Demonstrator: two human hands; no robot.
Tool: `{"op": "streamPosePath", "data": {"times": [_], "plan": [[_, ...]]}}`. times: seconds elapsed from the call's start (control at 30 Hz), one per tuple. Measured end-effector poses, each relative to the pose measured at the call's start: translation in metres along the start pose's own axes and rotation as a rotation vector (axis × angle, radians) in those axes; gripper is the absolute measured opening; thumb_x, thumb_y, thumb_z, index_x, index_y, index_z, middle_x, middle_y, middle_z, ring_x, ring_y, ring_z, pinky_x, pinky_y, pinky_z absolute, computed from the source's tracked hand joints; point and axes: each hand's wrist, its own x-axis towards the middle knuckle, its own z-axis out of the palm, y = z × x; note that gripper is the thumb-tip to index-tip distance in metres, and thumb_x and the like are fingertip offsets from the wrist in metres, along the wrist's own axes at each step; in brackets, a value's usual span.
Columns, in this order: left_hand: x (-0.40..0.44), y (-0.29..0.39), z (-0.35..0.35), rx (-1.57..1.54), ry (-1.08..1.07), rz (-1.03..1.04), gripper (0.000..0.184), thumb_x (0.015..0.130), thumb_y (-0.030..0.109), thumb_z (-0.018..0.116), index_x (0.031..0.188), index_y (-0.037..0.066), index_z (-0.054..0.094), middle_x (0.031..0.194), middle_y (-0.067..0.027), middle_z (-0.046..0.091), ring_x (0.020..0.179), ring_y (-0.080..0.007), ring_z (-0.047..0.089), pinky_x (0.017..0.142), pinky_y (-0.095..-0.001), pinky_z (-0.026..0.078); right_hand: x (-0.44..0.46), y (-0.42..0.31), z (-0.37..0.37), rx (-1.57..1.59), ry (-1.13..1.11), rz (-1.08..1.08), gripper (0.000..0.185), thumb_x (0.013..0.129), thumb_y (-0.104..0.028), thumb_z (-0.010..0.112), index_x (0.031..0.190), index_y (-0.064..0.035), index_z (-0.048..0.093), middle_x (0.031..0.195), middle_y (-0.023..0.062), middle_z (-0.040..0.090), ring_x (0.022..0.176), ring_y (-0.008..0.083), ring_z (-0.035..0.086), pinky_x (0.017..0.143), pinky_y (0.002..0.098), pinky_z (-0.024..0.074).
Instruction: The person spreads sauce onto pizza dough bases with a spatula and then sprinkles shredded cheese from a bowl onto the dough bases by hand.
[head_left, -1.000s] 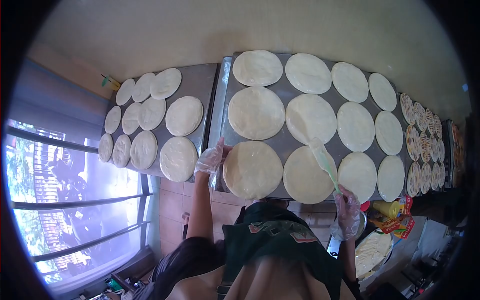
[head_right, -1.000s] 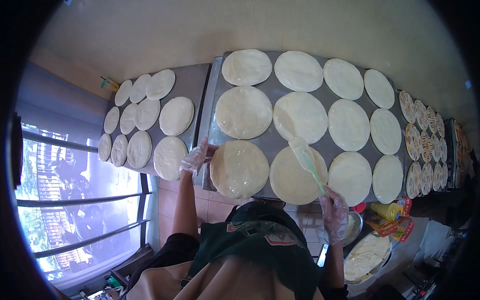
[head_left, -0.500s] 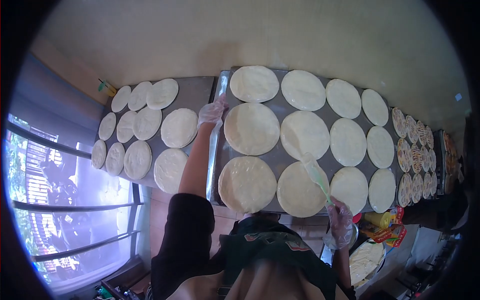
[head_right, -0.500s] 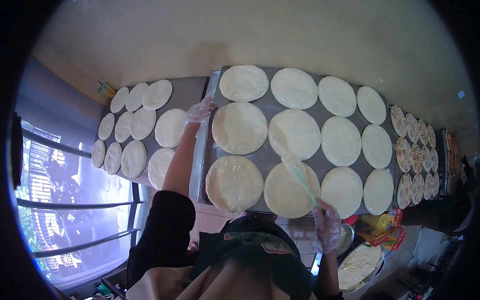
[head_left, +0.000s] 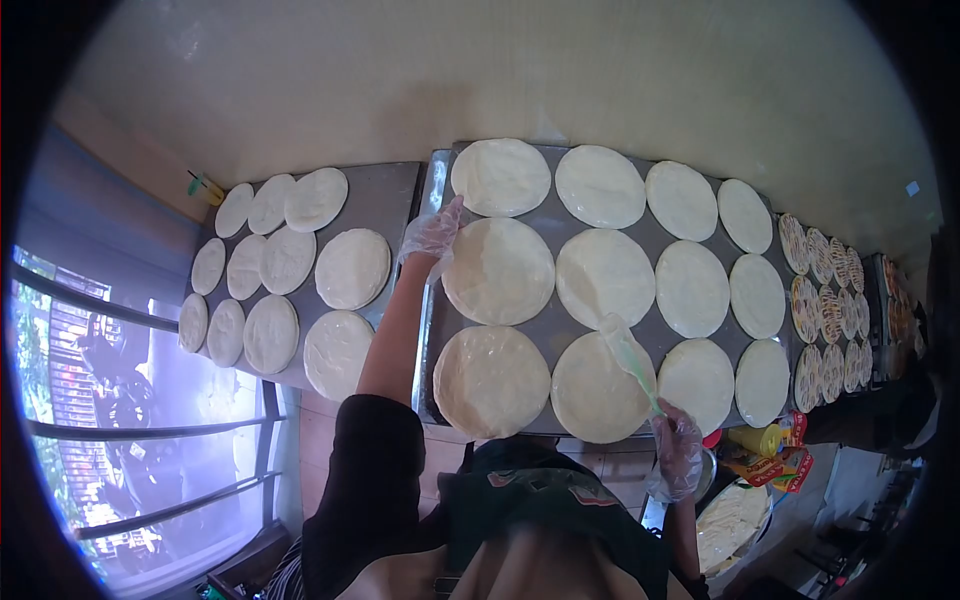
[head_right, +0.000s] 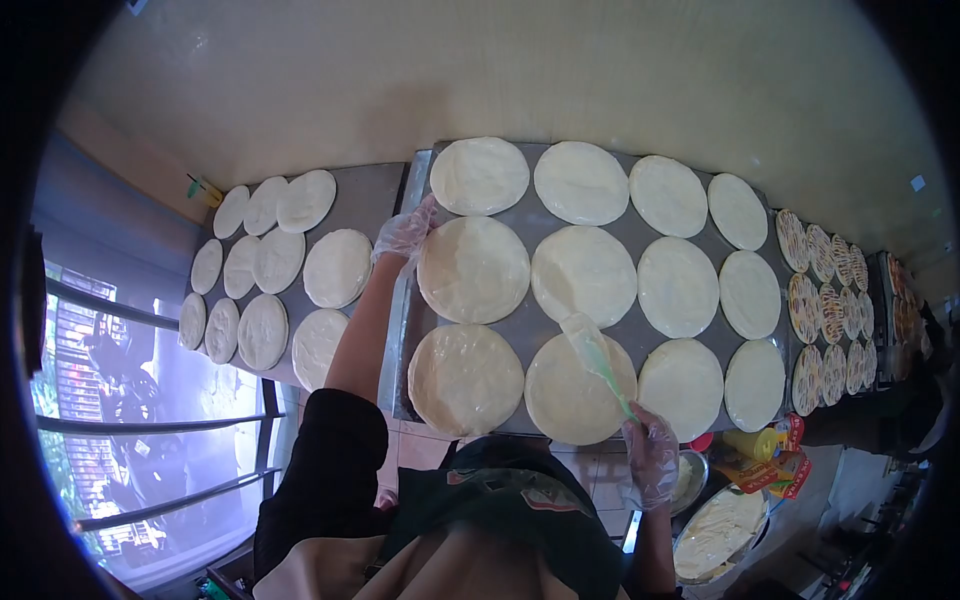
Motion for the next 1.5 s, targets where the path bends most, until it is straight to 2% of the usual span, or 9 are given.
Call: {"op": "streamPosePath", "data": {"times": [0.37,0.7,0.73,0.83,0.87,1.03,1.23,1.33,1.5], "plan": [[0.066,-0.009,0.004,-0.646,0.033,-0.127,0.069,0.079,0.065,0.046,0.117,0.008,0.047,0.082,-0.0056,0.056,0.057,-0.0114,0.047,0.054,-0.0255,0.043,-0.004,-0.009,-0.005,-0.084,0.062,0.01,0.022,0.081,-0.005,0.056,0.103,-0.0028,0.058,0.098,0.0153,0.061,0.088,0.0259,0.06,0.078,0.0345,0.0457],[0.07,-0.026,-0.004,-0.689,-0.228,0.177,0.076,0.083,0.067,0.028,0.137,0.014,0.023,0.113,-0.0156,0.052,0.092,-0.0257,0.054,0.082,-0.0397,0.043,-0.044,0.032,-0.013,0.077,0.327,-0.01,0.026,0.084,-0.015,0.058,0.107,-0.0044,0.058,0.093,0.0135,0.061,0.083,0.0248,0.059,0.072,0.0322,0.0467],[0.088,-0.028,-0.007,-0.632,-0.278,0.088,0.076,0.084,0.067,0.023,0.14,0.017,0.014,0.125,-0.0191,0.044,0.114,-0.0328,0.045,0.097,-0.0461,0.031,-0.045,-0.009,-0.036,0.002,0.246,0.298,0.028,0.085,-0.016,0.057,0.111,-0.0045,0.055,0.092,0.0146,0.06,0.084,0.0221,0.058,0.073,0.0307,0.0452],[0.088,-0.002,-0.004,-0.612,-0.333,-0.123,0.091,0.082,0.07,0.024,0.14,0.004,0.003,0.135,-0.0206,0.034,0.127,-0.0315,0.031,0.105,-0.0389,0.021,-0.067,0.026,-0.036,0.22,0.657,0.37,0.031,0.088,-0.016,0.052,0.115,-0.0012,0.051,0.08,0.004,0.051,0.073,0.011,0.048,0.068,0.0243,0.0404],[0.1,-0.014,-0.004,-0.566,-0.249,-0.088,0.062,0.092,0.049,0.024,0.141,0.015,0.009,0.13,-0.0206,0.041,0.114,-0.0324,0.045,0.094,-0.0386,0.038,-0.079,0.036,-0.042,0.276,0.812,0.346,0.033,0.088,-0.016,0.052,0.117,0.0001,0.049,0.08,0.0026,0.05,0.073,0.0099,0.046,0.067,0.0238,0.0398],[0.024,0.037,-0.001,-0.503,-0.023,-0.012,0.063,0.092,0.046,0.028,0.141,0.013,0.007,0.136,-0.0179,0.032,0.113,-0.0291,0.045,0.09,-0.0343,0.04,-0.162,0.126,-0.079,0.259,1.27,0.507,0.035,0.087,-0.014,0.052,0.118,-0.0001,0.046,0.085,0.0072,0.053,0.072,0.0143,0.049,0.069,0.0275,0.042],[0.029,0.042,-0.033,-0.652,0.109,0.126,0.072,0.09,0.055,0.024,0.139,0.004,0.011,0.139,-0.0181,0.027,0.125,-0.0309,0.033,0.103,-0.0389,0.026,-0.353,0.246,-0.162,-0.517,0.716,0.826,0.027,0.076,-0.008,0.049,0.1,-0.0042,0.061,0.083,0.0194,0.063,0.076,0.0343,0.061,0.066,0.0404,0.0468],[-0.055,0.104,-0.018,-0.72,0.16,0.304,0.077,0.088,0.06,0.021,0.137,0.0,0.017,0.139,-0.0185,0.028,0.13,-0.0307,0.024,0.108,-0.041,0.013,-0.335,0.172,-0.217,-0.681,0.246,1.279,0.03,0.074,-0.007,0.051,0.103,-0.0072,0.061,0.092,0.0204,0.062,0.083,0.0348,0.061,0.072,0.0408,0.0482],[-0.133,0.144,0.049,-0.731,-0.077,0.555,0.08,0.086,0.063,0.021,0.136,0.0,0.022,0.138,-0.0177,0.031,0.131,-0.03,0.022,0.109,-0.0418,0.009,-0.37,0.228,-0.281,-0.817,0.219,1.294,0.023,0.079,-0.014,0.051,0.098,-0.0088,0.061,0.087,0.0174,0.063,0.079,0.0328,0.062,0.068,0.041,0.0488]]}}
